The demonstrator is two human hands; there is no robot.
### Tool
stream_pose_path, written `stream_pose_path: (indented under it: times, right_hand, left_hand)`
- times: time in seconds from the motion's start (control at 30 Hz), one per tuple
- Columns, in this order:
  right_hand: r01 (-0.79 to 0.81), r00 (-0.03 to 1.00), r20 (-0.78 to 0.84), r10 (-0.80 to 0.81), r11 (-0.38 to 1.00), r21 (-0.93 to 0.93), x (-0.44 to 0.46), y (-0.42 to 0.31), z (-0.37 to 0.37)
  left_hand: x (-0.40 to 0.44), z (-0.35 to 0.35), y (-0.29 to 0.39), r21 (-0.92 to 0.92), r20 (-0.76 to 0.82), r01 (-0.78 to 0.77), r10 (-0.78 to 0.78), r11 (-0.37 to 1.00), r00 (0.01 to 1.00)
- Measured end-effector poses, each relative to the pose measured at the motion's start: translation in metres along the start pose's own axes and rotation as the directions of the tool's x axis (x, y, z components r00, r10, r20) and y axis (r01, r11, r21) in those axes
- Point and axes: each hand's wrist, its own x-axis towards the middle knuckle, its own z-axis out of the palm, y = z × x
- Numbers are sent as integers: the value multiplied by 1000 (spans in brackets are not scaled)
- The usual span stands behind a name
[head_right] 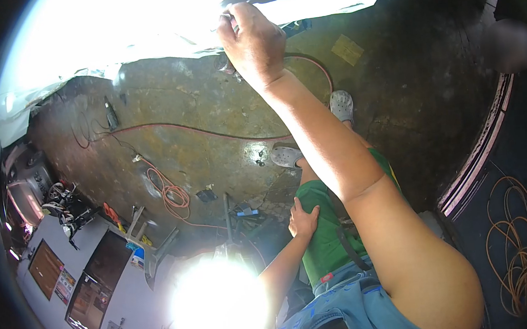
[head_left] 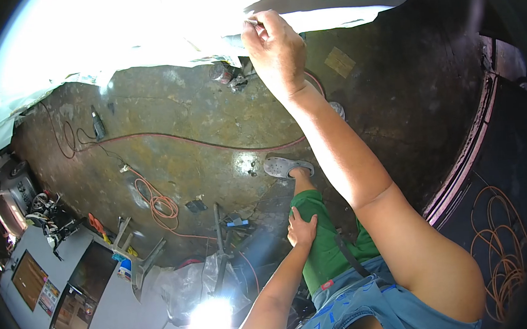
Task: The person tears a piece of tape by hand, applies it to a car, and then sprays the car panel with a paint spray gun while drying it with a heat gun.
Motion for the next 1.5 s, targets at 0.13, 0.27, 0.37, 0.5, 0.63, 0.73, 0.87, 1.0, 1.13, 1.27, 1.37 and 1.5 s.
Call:
stream_pose_path:
  times: [0.13,0.27,0.37,0.5,0.63,0.73,0.87,1.0,1.13,1.27,1.37,1.5]
  right_hand:
    - [6,1000,7,-6,999,31,-2,2,-1]
    - [-55,996,70,54,998,23,-18,-5,-19]
    - [-104,973,204,105,994,-12,-50,-9,-47]
    - [-158,892,429,145,987,-6,-111,-5,-88]
    - [-140,886,456,81,985,98,-126,5,-107]
    - [-108,932,364,-4,952,287,-95,6,-97]
    - [47,972,175,-158,857,513,-51,27,-74]
    - [108,986,10,-164,694,712,-40,48,-78]
    - [212,977,-139,-162,647,732,-37,66,-85]
    - [264,959,-120,-255,660,704,-39,80,-93]
    - [194,964,-13,-264,674,713,-39,81,-99]
    - [115,957,102,-272,677,727,-39,82,-102]
  left_hand:
    - [1,2,-1,9,-7,1,-1,1000,1000]
    - [1,-2,-2,-2,-10,-10,10,1000,1000]
    - [4,-4,-5,-9,-18,-5,5,1000,1000]
    - [25,1,-29,-70,-183,-112,97,991,978]
    - [126,-1,-43,-55,-577,-477,362,877,732]
    - [139,-99,47,-323,-685,-614,270,720,677]
    - [149,-200,164,-85,-957,-949,240,305,162]
    - [147,-243,238,314,-943,-934,174,169,-285]
    - [143,-248,282,550,-830,-833,145,58,-538]
    - [132,-248,298,549,-831,-832,159,85,-533]
    - [131,-255,304,590,-806,-794,163,146,-569]
    - [121,-271,306,598,-801,-772,170,214,-574]
